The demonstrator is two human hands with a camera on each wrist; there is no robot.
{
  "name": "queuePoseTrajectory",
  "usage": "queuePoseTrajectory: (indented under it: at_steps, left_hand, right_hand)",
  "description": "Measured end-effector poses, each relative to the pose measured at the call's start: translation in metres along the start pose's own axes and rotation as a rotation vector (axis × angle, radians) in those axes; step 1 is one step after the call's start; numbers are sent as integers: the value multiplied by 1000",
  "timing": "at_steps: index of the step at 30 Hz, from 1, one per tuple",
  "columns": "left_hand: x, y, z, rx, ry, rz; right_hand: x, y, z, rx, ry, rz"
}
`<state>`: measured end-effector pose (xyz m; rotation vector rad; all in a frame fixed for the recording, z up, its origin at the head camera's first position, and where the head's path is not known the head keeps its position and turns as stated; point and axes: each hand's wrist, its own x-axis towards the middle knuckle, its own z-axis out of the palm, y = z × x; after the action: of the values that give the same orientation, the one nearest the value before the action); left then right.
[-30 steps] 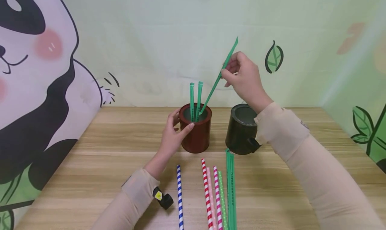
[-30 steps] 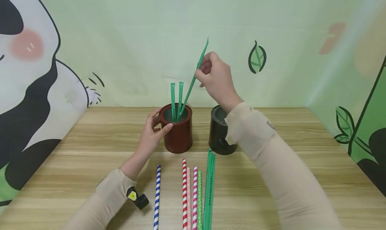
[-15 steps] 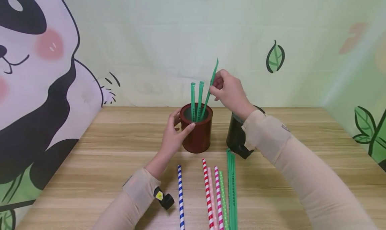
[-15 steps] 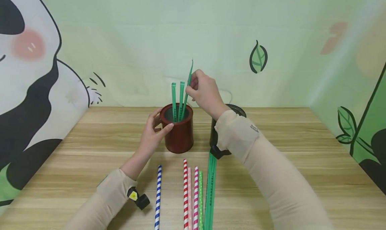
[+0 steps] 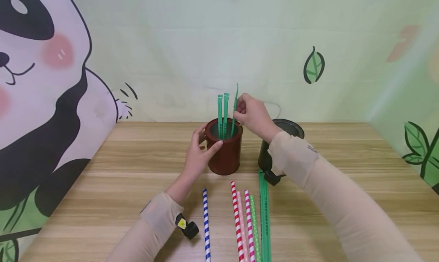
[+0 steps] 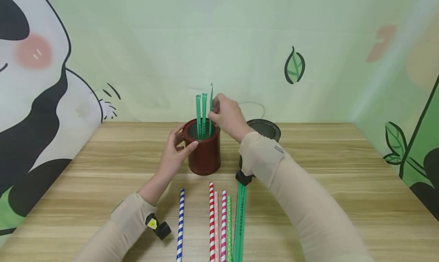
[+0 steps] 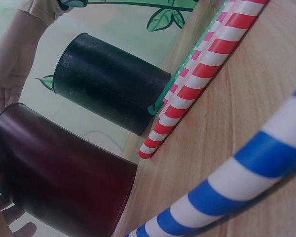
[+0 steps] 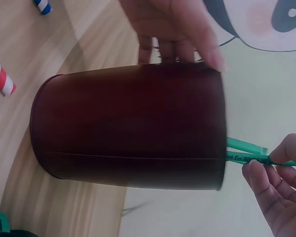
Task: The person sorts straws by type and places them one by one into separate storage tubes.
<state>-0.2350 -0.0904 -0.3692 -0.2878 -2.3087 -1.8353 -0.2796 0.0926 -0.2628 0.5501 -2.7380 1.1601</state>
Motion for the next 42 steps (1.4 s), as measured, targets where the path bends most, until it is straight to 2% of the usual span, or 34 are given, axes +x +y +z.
queuePoseTrajectory:
  at_steps: [7,14,22,28,34,42]
  left_hand:
    - [1,-1,2,-3,8,3]
    - [1,1,5,-15,9,11]
    - [1,2,5,-26,8,7]
    - [1,4,3,-29,6,8]
    - [1,4,1,-23,4,0]
    - [0,0,1,-10,2,-6]
  right_hand:
    - [3,2,9,-30,-45,52]
    - [2,4,8,-73,-53,73]
    - [-3,-5,-4,-115,-61,43]
    - [-7,-17,-15,-169,-25,3]
    - [-13,-26,-25,-152,-18,-4]
    - [-28,-26,-34,-123,-11,25]
